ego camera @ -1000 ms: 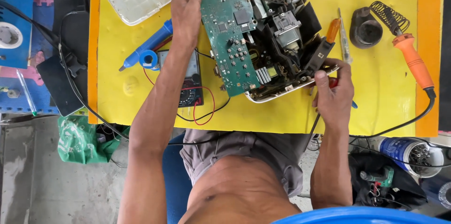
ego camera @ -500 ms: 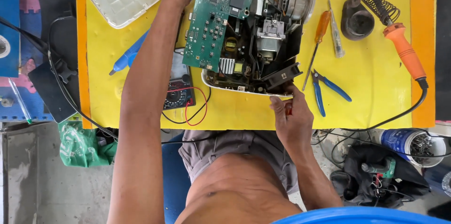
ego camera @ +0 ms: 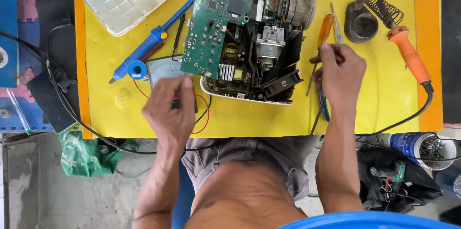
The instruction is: The person uses multimeter probes to test a circuit board inside a disassembled electronic device. They then use a screwdriver to unscrew and remove a component from the device's internal assembly.
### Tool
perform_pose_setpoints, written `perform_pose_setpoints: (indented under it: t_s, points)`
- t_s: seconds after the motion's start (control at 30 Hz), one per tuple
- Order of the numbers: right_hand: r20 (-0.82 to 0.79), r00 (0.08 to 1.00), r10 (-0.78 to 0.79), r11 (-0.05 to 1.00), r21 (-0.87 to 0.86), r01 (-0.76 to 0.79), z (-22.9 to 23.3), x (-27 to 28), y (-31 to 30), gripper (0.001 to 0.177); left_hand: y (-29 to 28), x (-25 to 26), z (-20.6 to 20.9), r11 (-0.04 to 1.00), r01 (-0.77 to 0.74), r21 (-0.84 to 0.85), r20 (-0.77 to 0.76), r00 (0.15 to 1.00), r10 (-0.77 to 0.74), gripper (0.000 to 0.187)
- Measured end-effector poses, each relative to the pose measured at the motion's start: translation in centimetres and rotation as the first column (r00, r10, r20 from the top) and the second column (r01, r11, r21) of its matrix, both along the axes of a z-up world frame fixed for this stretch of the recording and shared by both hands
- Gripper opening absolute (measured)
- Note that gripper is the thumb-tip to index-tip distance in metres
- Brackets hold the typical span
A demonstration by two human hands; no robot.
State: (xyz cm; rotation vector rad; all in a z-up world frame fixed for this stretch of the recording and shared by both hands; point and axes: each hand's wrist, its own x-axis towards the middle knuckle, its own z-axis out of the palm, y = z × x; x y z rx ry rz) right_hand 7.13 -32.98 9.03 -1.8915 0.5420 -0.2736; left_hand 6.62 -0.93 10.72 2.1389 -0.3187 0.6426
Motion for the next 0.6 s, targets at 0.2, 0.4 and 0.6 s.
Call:
perform_pose_setpoints:
  t_s: [0.2,0.4,0.6]
  points:
    - [-0.229,0.949,0.218,0.954,-0.153,-0.256,-8.2,5.0,-3.7,0.030,-2.8,-4.6,-3.9,0.984,-0.004,-0.178,-0.394,0.917,-0.067,0.054]
    - [-0.271,0.939,0.212,0.974,-0.020,-0.225,-2.0,4.4,0.0,0.043,-4.4,-3.0,-2.4,0.976,-0.036,-0.214,-0.601,0.792,-0.103,0.067]
    - [-0.204,0.955,0.217,0.950,-0.180,-0.255,-7.2,4.8,-2.1,0.020,-3.7,-1.6,-3.4,0.996,-0.052,-0.071,-0.677,0.736,-0.010,0.061]
